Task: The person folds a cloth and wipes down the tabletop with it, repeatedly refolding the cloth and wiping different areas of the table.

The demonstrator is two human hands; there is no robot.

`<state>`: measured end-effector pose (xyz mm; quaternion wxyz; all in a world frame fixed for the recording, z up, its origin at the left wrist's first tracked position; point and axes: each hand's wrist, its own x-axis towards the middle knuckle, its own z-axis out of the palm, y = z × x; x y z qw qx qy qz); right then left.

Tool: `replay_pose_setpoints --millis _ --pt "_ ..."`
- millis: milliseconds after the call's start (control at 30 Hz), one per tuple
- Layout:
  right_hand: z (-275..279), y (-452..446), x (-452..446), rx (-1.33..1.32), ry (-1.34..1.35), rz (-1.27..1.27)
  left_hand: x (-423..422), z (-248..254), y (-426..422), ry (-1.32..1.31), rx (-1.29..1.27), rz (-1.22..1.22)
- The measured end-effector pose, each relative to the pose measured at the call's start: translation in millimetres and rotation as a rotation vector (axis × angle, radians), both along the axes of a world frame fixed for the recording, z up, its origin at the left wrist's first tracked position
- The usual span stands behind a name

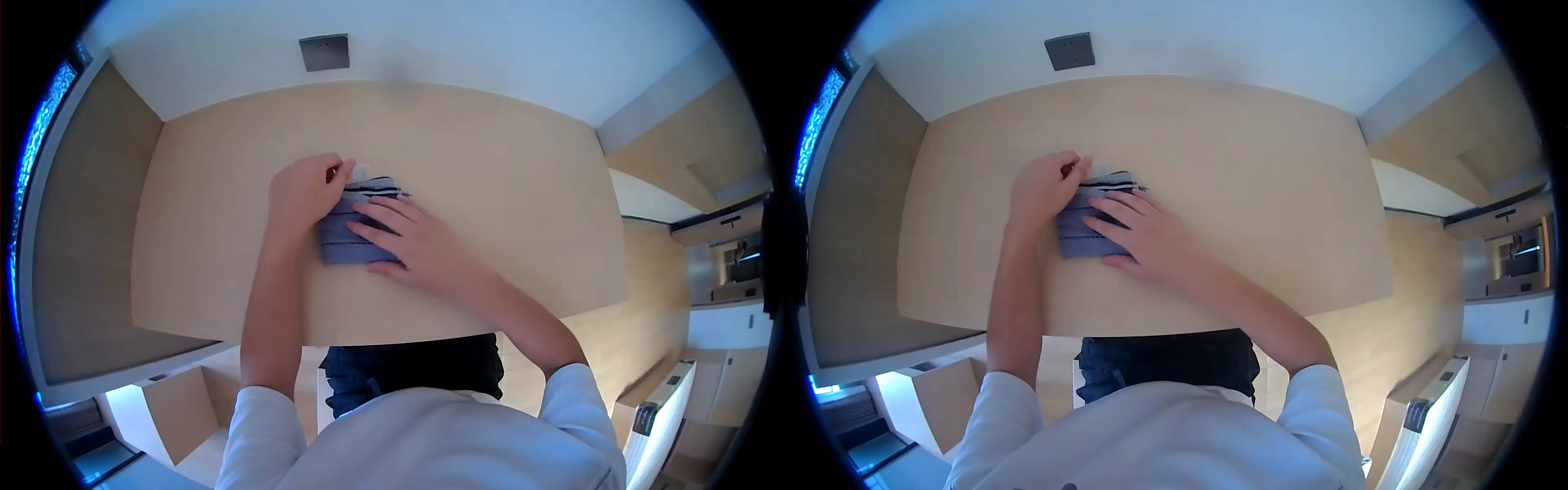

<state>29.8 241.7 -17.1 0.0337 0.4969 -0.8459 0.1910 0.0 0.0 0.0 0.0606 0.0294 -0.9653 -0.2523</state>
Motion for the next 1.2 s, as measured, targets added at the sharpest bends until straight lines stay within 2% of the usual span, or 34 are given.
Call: replay_pose_setpoints --millis 67,100,167,200,367,467,567,667,767,867,967,1200 --pt "6.5 10.2 -1.8 0.0 -0.022 0.01 -1.1 -5.1 -0.7 0.044 0.033 -0.025" --pt "-8.2 -38.9 17.3 -0.173 -0.054 0.016 16.8 15.0 -51.0 -0.001 -0.121 -0.048" --pt "-4.9 -13.3 -0.7 -0.133 0.034 0.03 0.1 -4.1 -35.3 0.069 -0.05 -0.084" --pt "1.1 11.7 -5.6 -0.063 0.05 0.035 -1.5 -12.1 -8.9 0.064 0.063 -0.084" --pt "1.9 9.9 -6.7 -0.051 0.044 0.042 8.1 1.8 5.2 -0.023 0.161 -0.101" --pt "8.2 25.3 -20.9 -0.017 -0.01 0.117 5.6 -10.6 -1.1 -0.052 0.287 -0.194" --pt "23.8 42.7 -32.9 -0.07 -0.314 0.091 9.3 -18.6 -2.9 0.039 0.356 -0.327" --pt "8.6 47.2 -36.3 -0.281 -0.288 0.078 13.4 -9.0 -3.2 -0.038 0.306 -0.407" --pt "32.2 40.6 -22.1 -0.275 -0.483 -0.17 19.0 4.7 2.2 0.002 0.262 -0.485" --pt "21.2 42.7 -22.0 -0.268 -0.299 -0.328 15.6 2.7 4.3 -0.012 0.319 -0.533" --pt "20.6 46.9 -27.1 -0.149 -0.385 -0.341 12.5 0.0 5.0 -0.013 0.297 -0.536" --pt "5.6 40.3 -28.7 -0.271 -0.402 -0.376 7.3 -4.0 8.8 0.066 0.25 -0.56"
